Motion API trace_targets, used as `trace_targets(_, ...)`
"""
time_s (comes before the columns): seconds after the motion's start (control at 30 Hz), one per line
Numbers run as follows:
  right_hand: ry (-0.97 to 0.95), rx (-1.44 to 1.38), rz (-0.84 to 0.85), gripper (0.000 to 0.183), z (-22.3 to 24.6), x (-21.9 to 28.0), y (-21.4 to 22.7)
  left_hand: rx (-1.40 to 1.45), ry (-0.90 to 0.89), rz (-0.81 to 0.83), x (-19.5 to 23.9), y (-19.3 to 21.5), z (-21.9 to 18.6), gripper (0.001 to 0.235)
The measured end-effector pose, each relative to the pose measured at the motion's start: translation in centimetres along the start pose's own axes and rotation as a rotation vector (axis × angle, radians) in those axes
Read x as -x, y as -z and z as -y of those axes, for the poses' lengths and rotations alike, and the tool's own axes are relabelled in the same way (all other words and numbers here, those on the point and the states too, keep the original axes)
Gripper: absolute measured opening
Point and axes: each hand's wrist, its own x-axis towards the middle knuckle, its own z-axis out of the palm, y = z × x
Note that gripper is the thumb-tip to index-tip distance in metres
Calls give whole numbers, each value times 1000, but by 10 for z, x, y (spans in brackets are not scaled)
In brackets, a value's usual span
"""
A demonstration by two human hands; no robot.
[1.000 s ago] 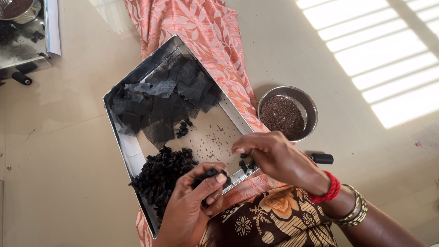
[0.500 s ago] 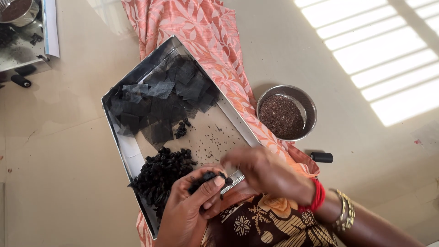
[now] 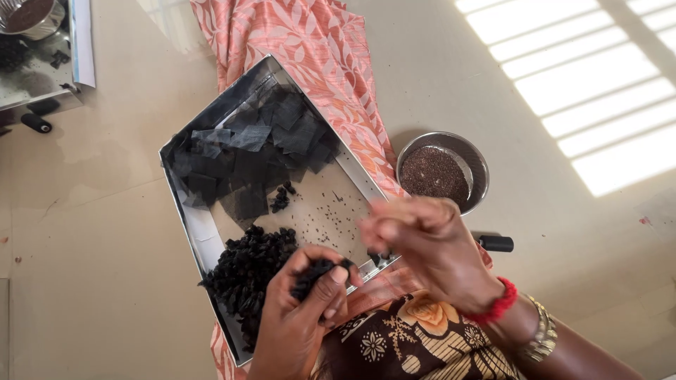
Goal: Fold small black mesh squares and organize them into bundles inside a metal tray.
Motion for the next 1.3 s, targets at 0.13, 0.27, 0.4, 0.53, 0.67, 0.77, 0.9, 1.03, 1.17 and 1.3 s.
trace_targets(0.13, 182, 1198, 35, 61, -4, -15, -7, -7, 32, 12, -5, 3, 4, 13)
trace_targets(0.27, 175, 1538, 161, 69, -24, -4, -6, 222, 133, -175, -10, 10, -2, 15)
trace_targets(0.4, 520, 1617, 276, 66, -15, -4, 1, 295, 67, -134, -9, 12, -1, 12)
trace_targets(0.53, 285, 1181, 338, 43, 10, 6, -7, 273, 136, -186, -9, 13, 3, 16)
trace_targets(0.67, 395, 1590, -36, 46, 44, 11, 45, 230, 87, -127, -2, 18, -12, 15)
trace_targets(0.77, 178, 1718, -264, 50, 80, 35, 50, 216, -41, -79, -2, 26, -15, 12)
trace_targets(0.9, 280, 1936, -305, 30, 95, 62, 52, 177, -15, -87, -4, 22, -15, 11)
trace_targets(1.03, -53, 1949, -234, 37, 79, 66, 124, -2, -27, -35, -4, 9, -11, 11)
trace_targets(1.17, -133, 1692, -251, 56, 75, 35, 75, -150, 143, -119, -6, 1, -14, 15)
trace_targets(1.3, -109, 1262, -250, 58, 60, 17, 15, -142, 124, -55, -6, -6, -15, 18)
